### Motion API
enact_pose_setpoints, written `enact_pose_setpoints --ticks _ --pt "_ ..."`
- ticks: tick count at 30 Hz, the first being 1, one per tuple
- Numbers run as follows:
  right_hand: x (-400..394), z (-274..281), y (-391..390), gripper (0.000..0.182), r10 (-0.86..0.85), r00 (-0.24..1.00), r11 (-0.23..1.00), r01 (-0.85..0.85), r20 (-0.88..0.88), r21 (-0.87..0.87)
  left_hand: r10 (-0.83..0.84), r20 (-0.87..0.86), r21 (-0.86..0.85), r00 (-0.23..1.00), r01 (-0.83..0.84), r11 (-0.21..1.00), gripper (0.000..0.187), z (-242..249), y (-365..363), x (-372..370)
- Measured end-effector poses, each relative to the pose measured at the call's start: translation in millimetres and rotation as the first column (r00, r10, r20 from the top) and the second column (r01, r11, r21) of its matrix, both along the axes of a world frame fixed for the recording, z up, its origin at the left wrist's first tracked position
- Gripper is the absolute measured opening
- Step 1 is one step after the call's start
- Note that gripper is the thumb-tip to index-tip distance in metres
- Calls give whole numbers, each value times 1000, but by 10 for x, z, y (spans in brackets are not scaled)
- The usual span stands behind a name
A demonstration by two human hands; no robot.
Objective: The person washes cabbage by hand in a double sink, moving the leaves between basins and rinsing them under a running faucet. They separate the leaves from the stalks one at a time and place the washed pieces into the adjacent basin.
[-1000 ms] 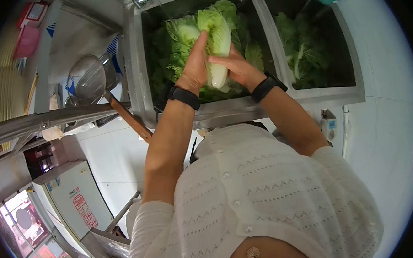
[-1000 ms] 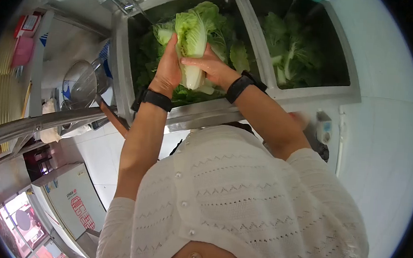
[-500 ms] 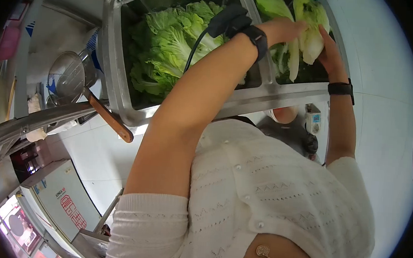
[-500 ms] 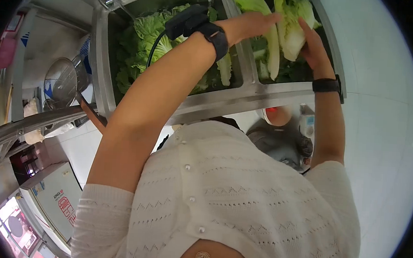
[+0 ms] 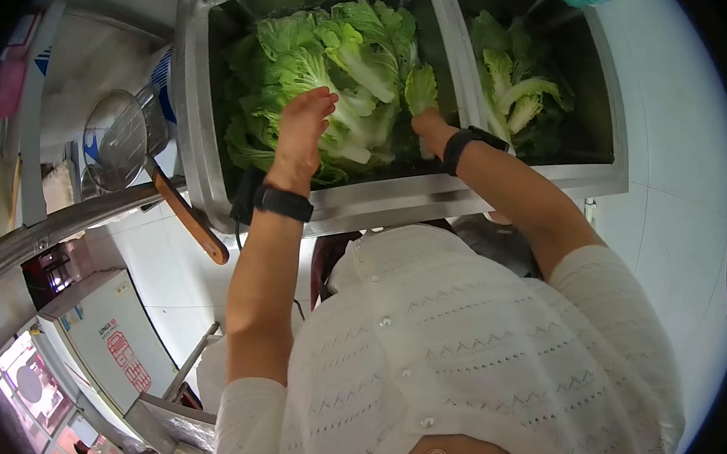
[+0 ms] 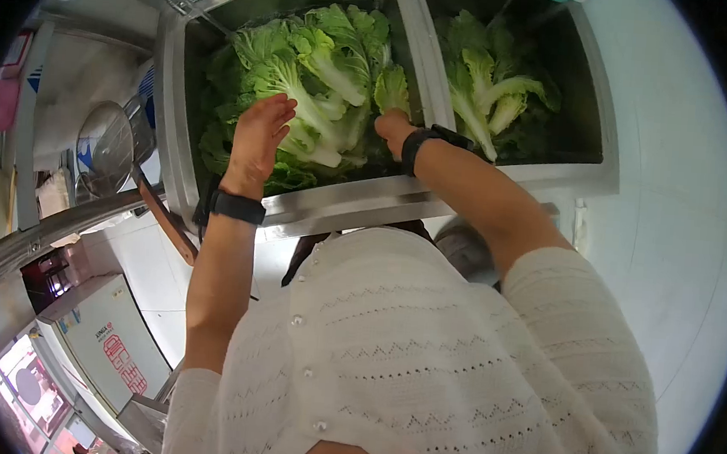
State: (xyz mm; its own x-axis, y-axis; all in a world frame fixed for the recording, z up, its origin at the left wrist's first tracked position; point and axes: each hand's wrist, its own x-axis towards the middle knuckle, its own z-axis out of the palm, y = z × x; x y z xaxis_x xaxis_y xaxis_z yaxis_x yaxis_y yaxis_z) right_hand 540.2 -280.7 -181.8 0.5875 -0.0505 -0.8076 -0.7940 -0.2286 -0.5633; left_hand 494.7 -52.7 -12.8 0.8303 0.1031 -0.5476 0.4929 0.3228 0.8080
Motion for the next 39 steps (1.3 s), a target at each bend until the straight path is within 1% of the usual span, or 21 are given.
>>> enact_pose_setpoints --ticks 4,8,10,13,14,16,17,18,19,20,21,23,24,25,27,28,30,34,36,37,39 --pt "192 -191 243 11 -292 953 950 280 -76 -136 2 37 1 999 -2 1000 30 -71 132 -182" --pt "258 -219 422 13 -360 929 919 336 -90 -207 72 -15 -111 997 -73 991 29 -99 248 -330" --pt "265 -188 437 8 -287 946 954 267 -153 -137 62 -9 -112 998 -62 992 28 -104 306 -352" --pt "317 -48 440 15 -178 959 984 179 -219 -17 27 8 -102 1000 -26 994 27 -150 351 -354" --pt "296 9 467 15 -175 963 984 175 -206 -19 11 11 -87 1000 -10 996 26 -161 371 -327" --pt "191 96 496 13 46 994 997 -38 -100 74 4 18 -81 1000 -2 997 26 -125 378 -292" --pt "218 -94 499 13 51 994 997 -45 -94 65 -10 9 -72 1000 10 997 25 -104 368 -301" --pt "292 -459 517 21 -231 973 966 226 25 125 -22 23 -49 1000 23 999 24 -154 365 -318" --pt "341 -649 554 31 -505 855 853 474 116 218 -17 29 -52 999 19 998 24 -162 392 -306" --pt "284 -523 631 31 -512 851 850 482 114 214 -16 33 -85 999 19 996 24 -170 411 -330" --pt "204 -222 763 30 -319 880 946 319 353 62 -18 36 -118 999 22 993 24 -183 428 -345" --pt "210 422 1067 29 202 728 941 42 655 -337 2 21 -124 1000 1 992 24 -291 436 -328" --pt "312 509 1057 29 303 780 935 -133 548 -327 32 3 -131 999 -31 991 23 -305 443 -317" --pt "424 484 1069 29 308 773 935 -141 554 -324 42 9 -127 999 -41 991 23 -316 457 -307" --pt "636 273 1048 35 581 708 754 -282 402 -593 21 25 -137 999 -17 990 22 -308 469 -314" --pt "679 127 1016 35 580 711 755 -287 396 -590 35 5 -160 999 -34 986 22 -314 482 -321" --pt "797 -82 1104 36 723 682 507 -409 115 -758 62 -7 -158 998 -62 985 22 -385 501 -387" --pt "405 -81 1336 34 745 665 429 -422 49 -799 80 -36 -145 996 -84 986 22 -526 529 -464" --pt "203 -52 1358 32 942 314 108 -621 -120 -777 71 -74 -151 995 -81 985 22 -521 512 -448" --pt "177 -49 1284 32 941 312 101 -623 -128 -775 67 -93 -150 993 -80 985 22 -502 499 -412" --pt "176 -40 1100 29 957 284 249 -690 63 -680 56 -88 -167 995 -70 983 22 -419 477 -349"
